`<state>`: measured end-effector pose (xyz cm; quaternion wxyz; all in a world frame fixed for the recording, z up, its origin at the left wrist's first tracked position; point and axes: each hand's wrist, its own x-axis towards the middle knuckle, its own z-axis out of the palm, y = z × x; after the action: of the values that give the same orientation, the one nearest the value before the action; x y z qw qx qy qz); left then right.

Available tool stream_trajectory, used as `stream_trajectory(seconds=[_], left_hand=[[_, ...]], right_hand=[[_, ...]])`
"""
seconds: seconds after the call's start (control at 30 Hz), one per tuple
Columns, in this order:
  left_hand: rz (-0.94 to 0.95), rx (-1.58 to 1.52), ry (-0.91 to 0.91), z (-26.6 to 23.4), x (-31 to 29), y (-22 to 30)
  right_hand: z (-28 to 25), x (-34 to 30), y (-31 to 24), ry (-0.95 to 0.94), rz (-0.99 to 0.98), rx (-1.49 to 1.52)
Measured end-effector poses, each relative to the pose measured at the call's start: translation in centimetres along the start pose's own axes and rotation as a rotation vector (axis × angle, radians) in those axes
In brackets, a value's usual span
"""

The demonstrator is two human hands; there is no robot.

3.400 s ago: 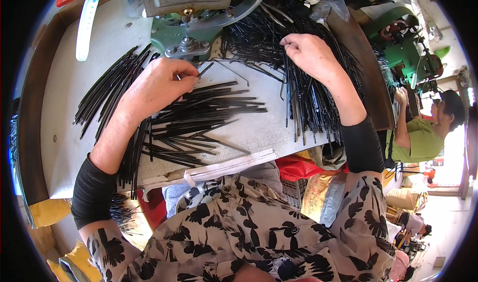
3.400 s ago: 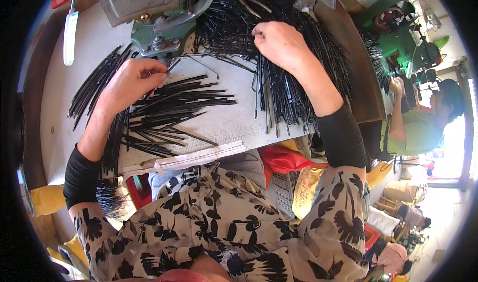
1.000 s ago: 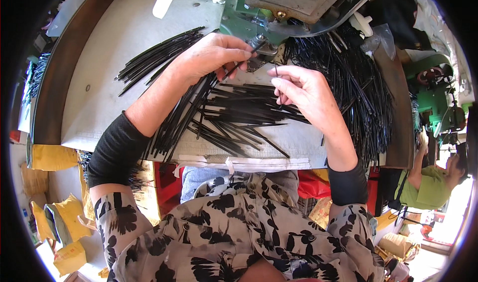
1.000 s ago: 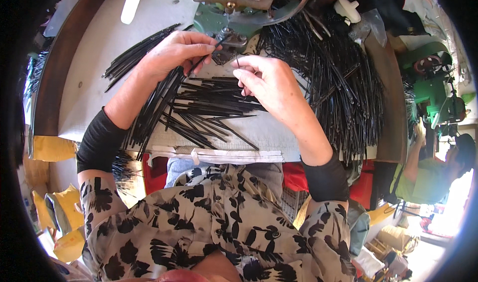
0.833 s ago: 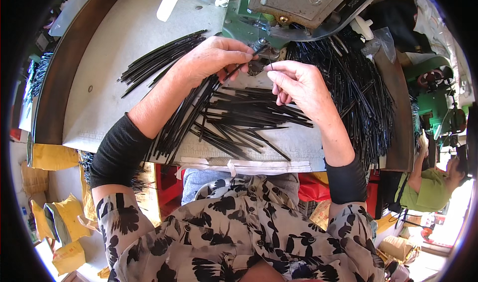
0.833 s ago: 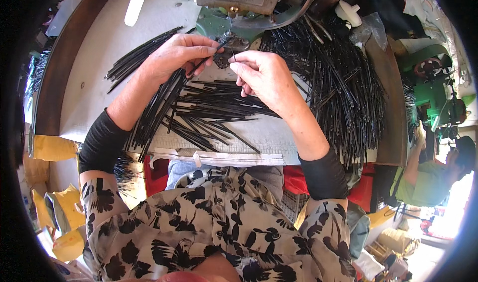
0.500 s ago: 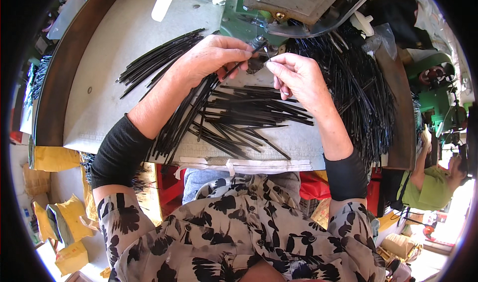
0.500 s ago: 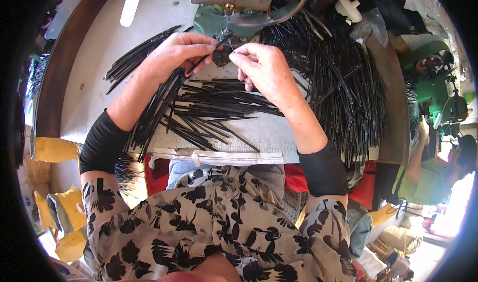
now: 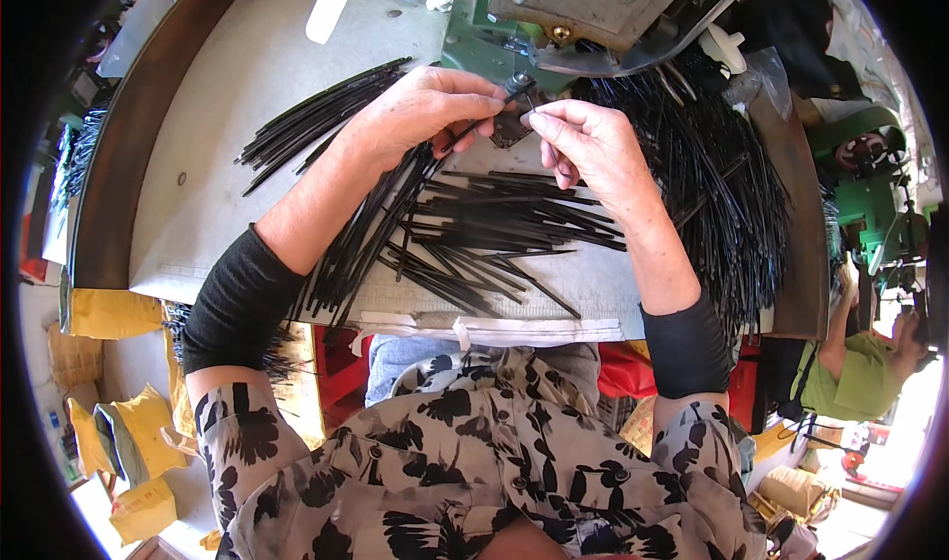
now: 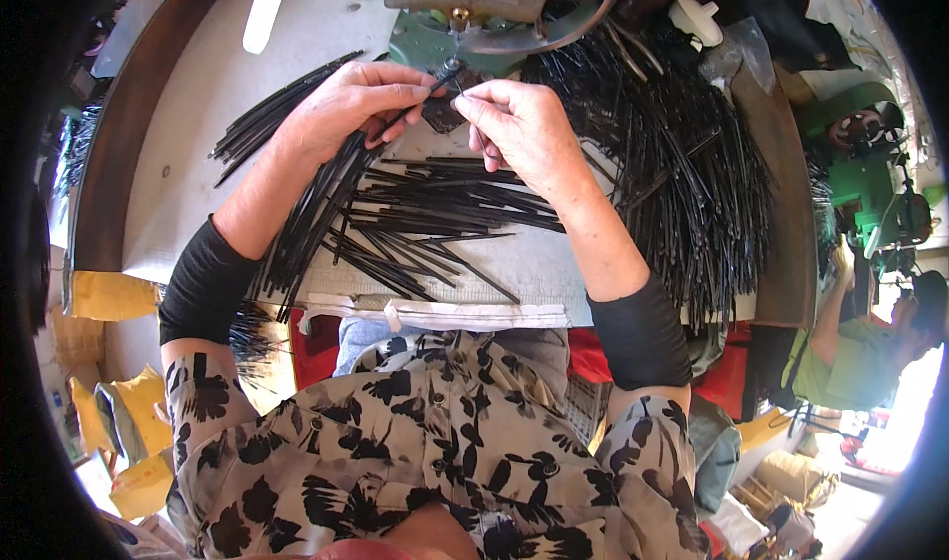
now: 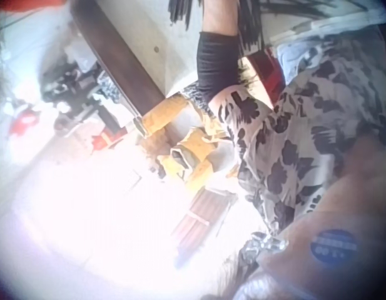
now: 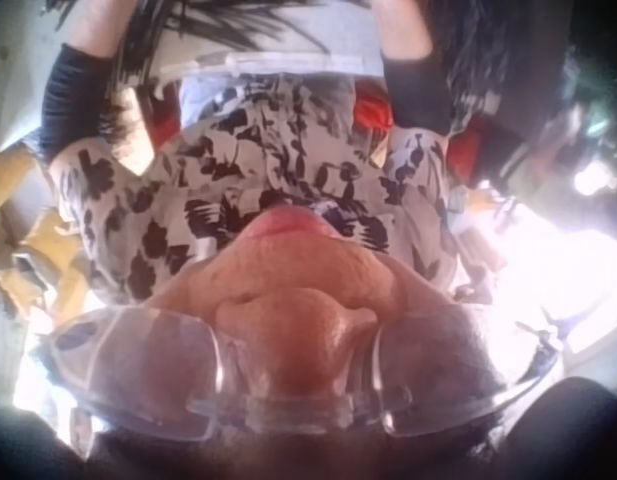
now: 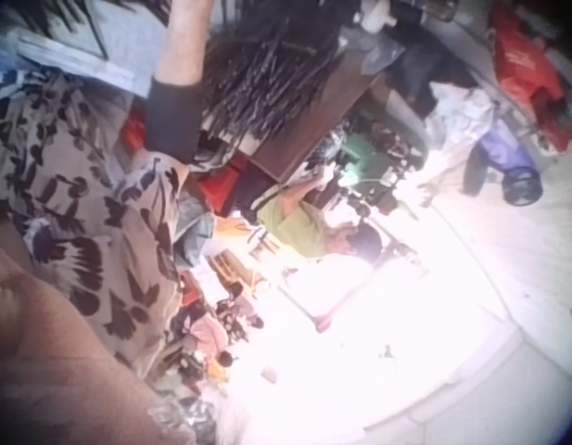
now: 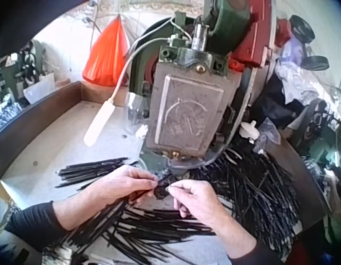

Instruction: The person assembles black rods into a central hub component using an assembly press.

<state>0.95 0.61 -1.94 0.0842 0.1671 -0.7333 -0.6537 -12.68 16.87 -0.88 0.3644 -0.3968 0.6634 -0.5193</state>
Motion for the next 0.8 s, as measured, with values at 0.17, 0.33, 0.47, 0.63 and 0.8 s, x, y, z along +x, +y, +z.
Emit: stream_trajectory(seconds=[0.17,0.33,0.47,0.63,0.8], left_hand=[[-0.005,-0.059,-0.017,-0.3,0.6,0.6],[0.0,-0.074,0.0,-0.5,1.2,0.5],[0.011,-0.077,0.006,-0.5,1.4,0.4],[-0.007,-0.1,-0.013,-0.7,1.3,0.7],[-0.027,-0.139,-0.016,-0.6,1.1,1.0]], right_hand=[[-0.2,0.5,0.1,0.028,-0.043,0.028],[0.0,1.1,-0.2,0.066,-0.072,0.034],[-0.3,1.3,-0.1,0.055,-0.067,0.01],[-0.3,1.3,-0.2,0.048,-0.038,-0.023],[-0.6,1.2,0.1,0.041,-0.018,0.089]])
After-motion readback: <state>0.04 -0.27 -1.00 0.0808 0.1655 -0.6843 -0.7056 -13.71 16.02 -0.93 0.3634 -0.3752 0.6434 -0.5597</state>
